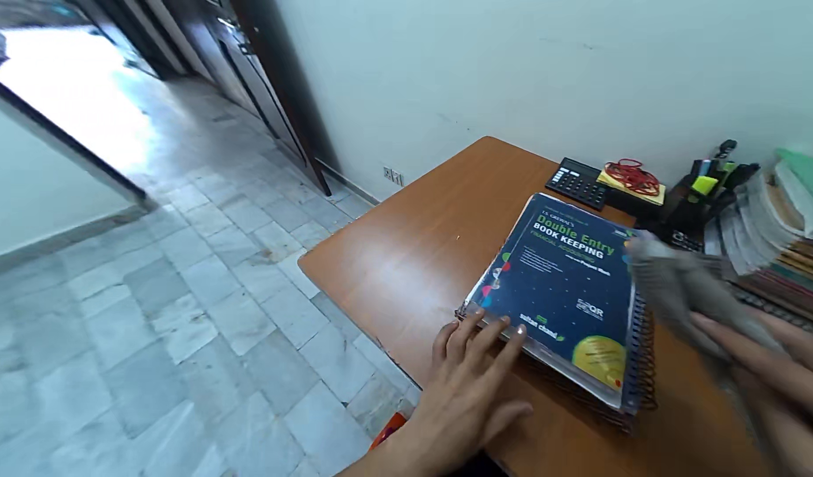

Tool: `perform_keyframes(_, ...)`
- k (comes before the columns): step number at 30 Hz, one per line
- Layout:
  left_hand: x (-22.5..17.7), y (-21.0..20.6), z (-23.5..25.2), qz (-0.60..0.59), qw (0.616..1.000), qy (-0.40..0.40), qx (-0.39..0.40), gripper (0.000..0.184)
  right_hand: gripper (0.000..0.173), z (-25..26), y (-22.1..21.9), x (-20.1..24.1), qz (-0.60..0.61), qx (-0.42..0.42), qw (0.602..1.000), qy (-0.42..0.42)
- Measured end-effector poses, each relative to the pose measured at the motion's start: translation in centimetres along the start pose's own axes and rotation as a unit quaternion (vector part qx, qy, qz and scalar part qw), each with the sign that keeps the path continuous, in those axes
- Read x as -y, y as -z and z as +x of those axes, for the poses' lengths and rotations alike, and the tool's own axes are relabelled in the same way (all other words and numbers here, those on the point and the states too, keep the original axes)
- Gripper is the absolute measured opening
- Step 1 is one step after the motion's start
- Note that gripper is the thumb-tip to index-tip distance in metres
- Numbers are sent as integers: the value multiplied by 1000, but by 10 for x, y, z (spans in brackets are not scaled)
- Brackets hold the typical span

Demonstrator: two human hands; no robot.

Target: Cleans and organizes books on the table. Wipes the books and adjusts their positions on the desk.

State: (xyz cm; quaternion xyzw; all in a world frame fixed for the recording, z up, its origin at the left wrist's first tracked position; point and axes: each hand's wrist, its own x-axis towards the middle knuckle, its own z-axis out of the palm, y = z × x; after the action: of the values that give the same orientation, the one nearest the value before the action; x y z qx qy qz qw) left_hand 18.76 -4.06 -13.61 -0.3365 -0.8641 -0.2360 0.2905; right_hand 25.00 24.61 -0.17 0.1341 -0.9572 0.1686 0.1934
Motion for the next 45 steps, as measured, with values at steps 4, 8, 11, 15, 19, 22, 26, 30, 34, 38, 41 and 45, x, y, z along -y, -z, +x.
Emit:
perform_keyframes(4, 2, -10, -5, 10, 1000, 16, -3, 63, 41, 42, -70, 18, 12, -40, 993, 108)
perform_keyframes(8, -3, -9, -6, 5, 998, 56, -30, 48, 43, 51, -115, 50, 9, -16, 984, 176)
perform_keyframes(11, -5, -9, -5, 7, 997, 76, -30, 42, 43, 53, -123, 46, -29, -19, 982, 187)
perform_keyframes(15, -4, -14, -4, -10, 997, 66, -32, 47, 46, 71, -125, 26, -22, -19, 983, 180)
perform_keyframes(19, -2, -14, -5, -13, 998, 58, -28, 47, 47, 108, -125, -11, -27, -9, 990, 137)
perform_keyframes(22, -1, -16, -5, -7, 998, 52, -39, 45, 48, 143, -116, -52, -34, 44, 997, 55)
perform_keyframes(26, 0, -19, -6, -2, 998, 49, -47, 44, 45, 178, -112, -87, -36, 60, 996, -57)
perform_keyframes(30, 1, -20, -6, -13, 998, 47, -42, 44, 46, 170, -116, -70, -70, 38, 995, -56)
perform_keyframes(34, 1, -18, -5, -28, 998, 50, -35, 43, 46, 117, -121, -15, -57, -5, 998, 28)
perform_keyframes(38, -3, -13, -5, -23, 997, 67, -27, 32, 41, 55, -123, 43, -49, -33, 986, 158)
perform_keyframes(41, -3, -12, -6, -24, 997, 68, -18, 30, 42, 47, -125, 45, -56, -43, 981, 180)
perform_keyframes(45, 1, -15, -5, -40, 997, 56, -20, 39, 45, 73, -125, 22, -10, -19, 984, 176)
